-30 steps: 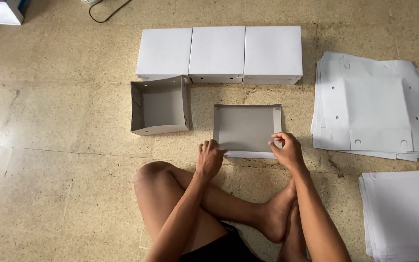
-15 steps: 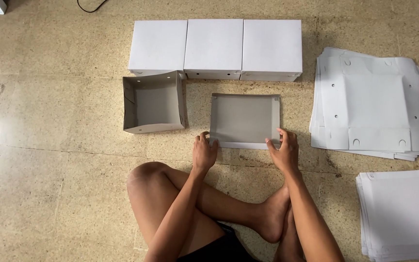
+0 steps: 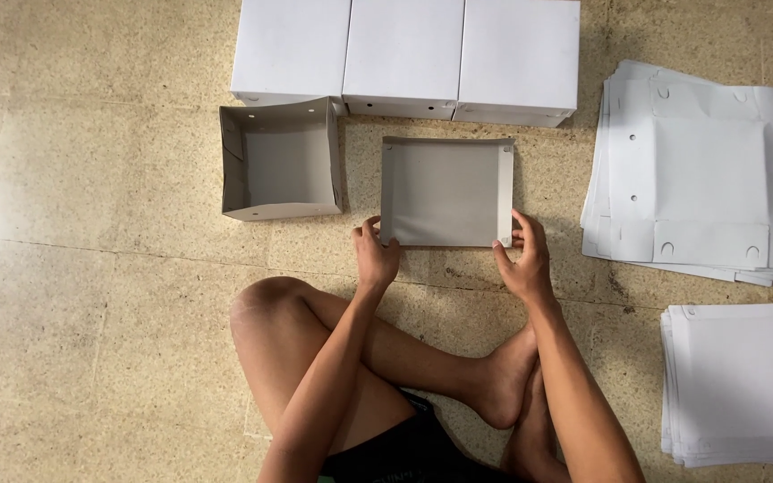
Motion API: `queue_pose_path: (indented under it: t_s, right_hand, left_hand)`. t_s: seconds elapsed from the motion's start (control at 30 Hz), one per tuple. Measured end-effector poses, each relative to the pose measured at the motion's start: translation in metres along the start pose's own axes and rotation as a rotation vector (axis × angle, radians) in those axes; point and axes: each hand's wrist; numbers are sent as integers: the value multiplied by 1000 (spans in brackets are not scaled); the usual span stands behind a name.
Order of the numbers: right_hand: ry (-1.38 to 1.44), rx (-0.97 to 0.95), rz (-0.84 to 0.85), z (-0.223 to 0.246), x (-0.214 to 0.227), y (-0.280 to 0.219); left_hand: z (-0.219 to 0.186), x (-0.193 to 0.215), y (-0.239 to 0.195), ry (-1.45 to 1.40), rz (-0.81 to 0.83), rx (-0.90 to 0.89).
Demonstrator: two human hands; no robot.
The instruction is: The person assembles a white cardboard box by folding and interlocking the flaps of a flat sheet. They then place the assembled box next to other finished boxes and begin folding another flat sheet.
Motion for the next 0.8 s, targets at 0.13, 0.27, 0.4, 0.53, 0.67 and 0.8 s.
queue_pose_path:
  t_s: [0.13, 0.27, 0.4, 0.53, 0.67, 0.8]
  right_hand:
    - [74, -14, -45, -12, -3, -2]
    - [201, -24, -125, -19, -1, -2]
    - [163, -88, -99, -37, -4, -4]
    - [85, -121, -60, -23, -3, -6]
    - [31, -121, 164, 25, 8, -3]
    - [-217, 66, 336, 11, -1, -8]
  left_hand:
    - [-6, 1, -2, -88, 5, 23]
    - [0, -5, 0, -100, -12, -12]
    - [5, -14, 4, -1, -54, -109]
    - [-51, 8, -19, 287, -92, -271]
    - [-61, 3, -38, 587, 404, -579]
    - [-16, -32, -46, 707, 388, -961]
Point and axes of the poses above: each hand's wrist, its own y-axis towards the middle knuckle, its own x-axis out of the back of the hand, z = x × y, and after that the axes turned 2 degrees about -z, right-handed
